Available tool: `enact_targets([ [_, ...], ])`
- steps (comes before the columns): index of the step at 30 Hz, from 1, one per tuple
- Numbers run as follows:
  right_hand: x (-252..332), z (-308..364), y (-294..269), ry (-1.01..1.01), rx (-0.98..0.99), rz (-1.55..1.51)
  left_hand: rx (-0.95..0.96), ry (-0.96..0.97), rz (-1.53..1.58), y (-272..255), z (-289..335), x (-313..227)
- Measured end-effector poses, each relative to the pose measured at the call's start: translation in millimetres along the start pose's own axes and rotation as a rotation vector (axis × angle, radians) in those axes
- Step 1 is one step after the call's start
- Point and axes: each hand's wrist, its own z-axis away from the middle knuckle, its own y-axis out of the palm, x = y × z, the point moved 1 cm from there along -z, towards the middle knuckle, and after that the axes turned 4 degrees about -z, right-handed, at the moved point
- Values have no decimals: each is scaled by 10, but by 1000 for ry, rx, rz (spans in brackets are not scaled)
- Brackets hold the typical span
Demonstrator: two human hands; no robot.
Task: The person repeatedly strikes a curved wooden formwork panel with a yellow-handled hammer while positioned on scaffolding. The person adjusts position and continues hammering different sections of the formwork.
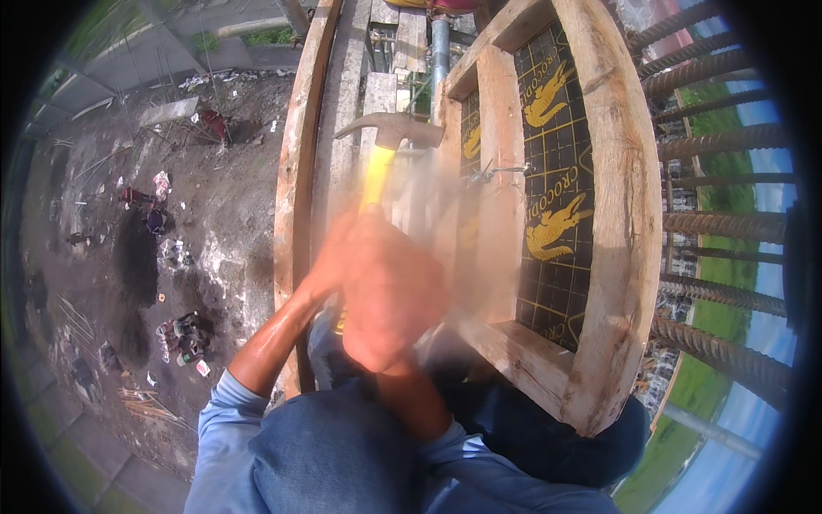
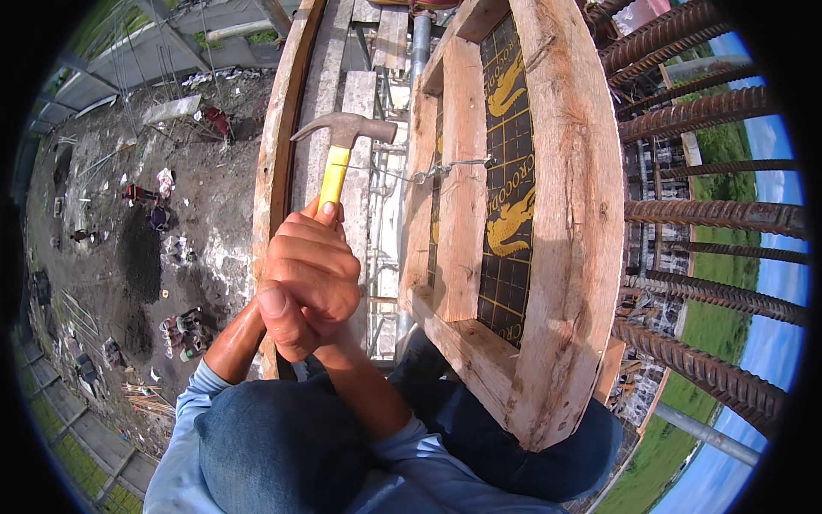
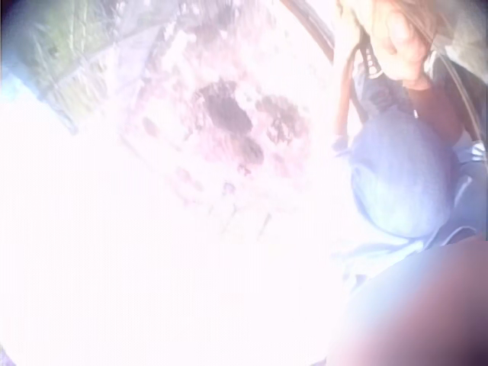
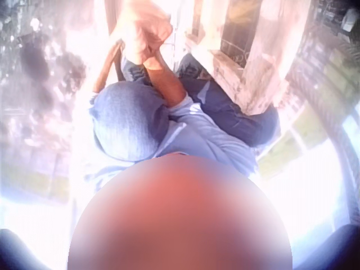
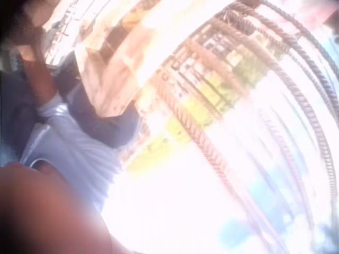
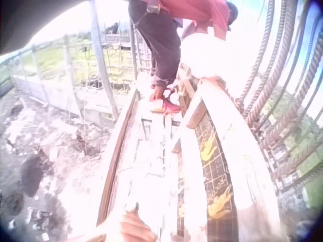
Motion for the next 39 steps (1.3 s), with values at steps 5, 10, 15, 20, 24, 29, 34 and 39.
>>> enact_targets([
  [5, 115, -190, 68, 171, 24, -87, 142, 131, -417, -170, 228, 188],
  [10, 73, -190, 132, 171, 165, -204, -231, 597, -241, 268, 336, -33],
  [15, 140, -257, 251, 249, 303, -217, -616, 983, -55, 674, 494, -307],
  [20, 165, -230, 292, 323, 262, -230, 159, -99, -69, 602, 629, -175],
  [24, 217, -243, 326, 354, 389, -182, 128, -229, 306, 699, 826, -68],
  [29, 469, -586, 486, 464, 394, -179, 138, 56, -45, 645, 748, 71],
  [34, 781, -1087, 1124, 237, 621, -115, -12, -32, 109, 448, 530, -148],
  [39, 1331, -1320, 1638, -39, 909, 223, 21, 471, 55, 686, -25, -1215],
])
